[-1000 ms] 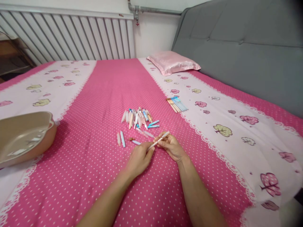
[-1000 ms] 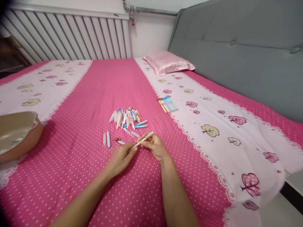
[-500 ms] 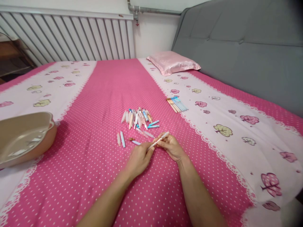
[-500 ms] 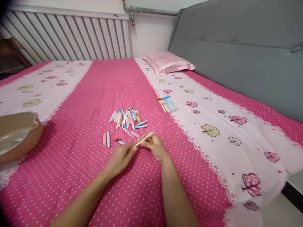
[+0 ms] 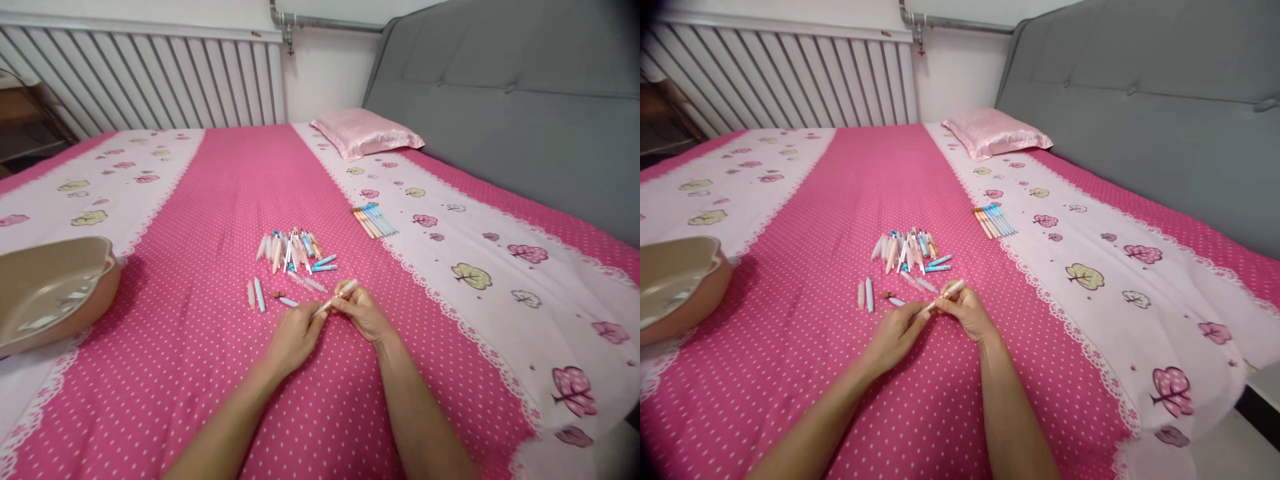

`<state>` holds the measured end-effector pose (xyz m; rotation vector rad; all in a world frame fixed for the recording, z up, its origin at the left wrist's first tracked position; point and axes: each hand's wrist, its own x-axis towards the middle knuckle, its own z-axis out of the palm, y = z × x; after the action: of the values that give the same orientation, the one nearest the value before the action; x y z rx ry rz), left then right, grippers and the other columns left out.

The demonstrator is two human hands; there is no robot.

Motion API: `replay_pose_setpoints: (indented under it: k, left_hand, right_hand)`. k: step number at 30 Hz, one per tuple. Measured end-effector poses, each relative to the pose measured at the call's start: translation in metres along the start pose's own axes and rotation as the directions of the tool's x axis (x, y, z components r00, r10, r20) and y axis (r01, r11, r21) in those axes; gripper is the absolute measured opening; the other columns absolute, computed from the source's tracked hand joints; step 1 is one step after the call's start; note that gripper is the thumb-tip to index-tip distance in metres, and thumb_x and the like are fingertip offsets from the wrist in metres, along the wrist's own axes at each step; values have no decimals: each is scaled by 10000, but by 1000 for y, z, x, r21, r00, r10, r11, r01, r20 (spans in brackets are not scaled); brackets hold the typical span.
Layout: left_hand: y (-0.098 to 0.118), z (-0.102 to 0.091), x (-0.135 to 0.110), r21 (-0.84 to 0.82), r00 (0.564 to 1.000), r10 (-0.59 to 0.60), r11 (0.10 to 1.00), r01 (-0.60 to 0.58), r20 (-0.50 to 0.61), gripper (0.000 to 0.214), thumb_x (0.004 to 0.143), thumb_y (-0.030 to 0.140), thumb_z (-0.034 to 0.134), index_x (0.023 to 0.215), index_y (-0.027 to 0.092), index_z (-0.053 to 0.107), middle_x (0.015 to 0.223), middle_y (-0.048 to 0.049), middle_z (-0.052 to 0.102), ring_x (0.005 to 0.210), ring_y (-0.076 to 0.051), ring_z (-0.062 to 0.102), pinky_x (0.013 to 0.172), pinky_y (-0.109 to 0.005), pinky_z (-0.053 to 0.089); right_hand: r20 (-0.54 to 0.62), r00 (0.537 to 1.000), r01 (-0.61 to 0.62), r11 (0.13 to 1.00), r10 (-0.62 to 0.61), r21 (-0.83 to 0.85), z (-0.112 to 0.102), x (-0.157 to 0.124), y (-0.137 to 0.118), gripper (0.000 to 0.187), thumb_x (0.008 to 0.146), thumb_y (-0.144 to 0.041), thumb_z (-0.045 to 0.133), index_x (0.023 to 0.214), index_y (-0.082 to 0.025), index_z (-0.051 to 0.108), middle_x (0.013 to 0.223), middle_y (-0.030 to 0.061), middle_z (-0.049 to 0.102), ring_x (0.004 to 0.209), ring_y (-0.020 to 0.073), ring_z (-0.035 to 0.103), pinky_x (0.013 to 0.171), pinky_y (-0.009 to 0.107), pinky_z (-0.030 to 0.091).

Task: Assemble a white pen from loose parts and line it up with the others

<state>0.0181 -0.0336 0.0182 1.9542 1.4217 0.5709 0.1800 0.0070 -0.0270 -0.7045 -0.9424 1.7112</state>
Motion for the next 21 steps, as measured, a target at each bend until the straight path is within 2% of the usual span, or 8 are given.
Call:
replay_pose_setpoints:
  k: [2,4,7,9,14,18,21]
  left_hand:
    - [-1,0,0,-21,1000,-3,1000,3,3,331,929,369,354,907,139,591,813,-62,612,716,-182,534,649,-272,333]
    - [-2,1,0,-53,1000,-12,998,13,7,341,926,386,355,900,135,584,789,-54,599,698,-175,522,634,-268,326]
    - [-4,0,1,-124,999,-35,992,37,19,392,926,427,339,873,123,580,721,-35,565,648,-158,491,600,-260,316]
    - [-5,-1,2,-179,998,-48,982,53,30,424,922,450,333,850,114,582,695,-27,540,633,-148,471,587,-257,315]
    - [-6,-2,4,-294,995,-58,953,78,77,435,900,453,360,900,99,613,669,-19,524,615,-132,450,581,-246,333]
    - [-6,-2,4,-336,994,-59,938,88,95,445,885,469,379,912,101,629,762,-47,594,684,-150,505,630,-253,371]
    - [-5,-2,3,-343,995,-50,936,78,89,448,889,464,379,935,98,633,815,-62,619,733,-164,529,679,-265,385]
  right_hand:
    - [36,999,13,1000,-14,12,0,-1,-2,314,659,-258,818,873,-190,599,707,-37,601,648,102,583,640,199,488]
    - [53,998,17,999,-19,48,0,-2,-4,355,681,-254,801,976,-206,610,846,-2,644,769,131,612,706,225,505]
    - [38,999,19,993,-23,118,-2,-2,-7,407,699,-245,781,1070,-232,612,1105,34,627,948,166,606,777,251,517]
    - [14,1000,25,987,-27,156,-5,-2,-7,401,717,-246,765,1089,-245,616,1155,32,616,970,162,607,789,245,520]
    - [-46,999,26,980,-18,198,-9,0,-5,353,709,-259,773,1036,-247,641,1090,14,650,944,145,625,810,238,520]
    - [-85,996,18,986,-4,166,-8,1,-3,319,655,-275,818,929,-215,666,909,5,689,837,131,641,757,218,522]
    - [-95,996,11,988,4,155,-6,2,-3,296,622,-288,841,843,-198,666,854,2,692,789,116,637,724,194,519]
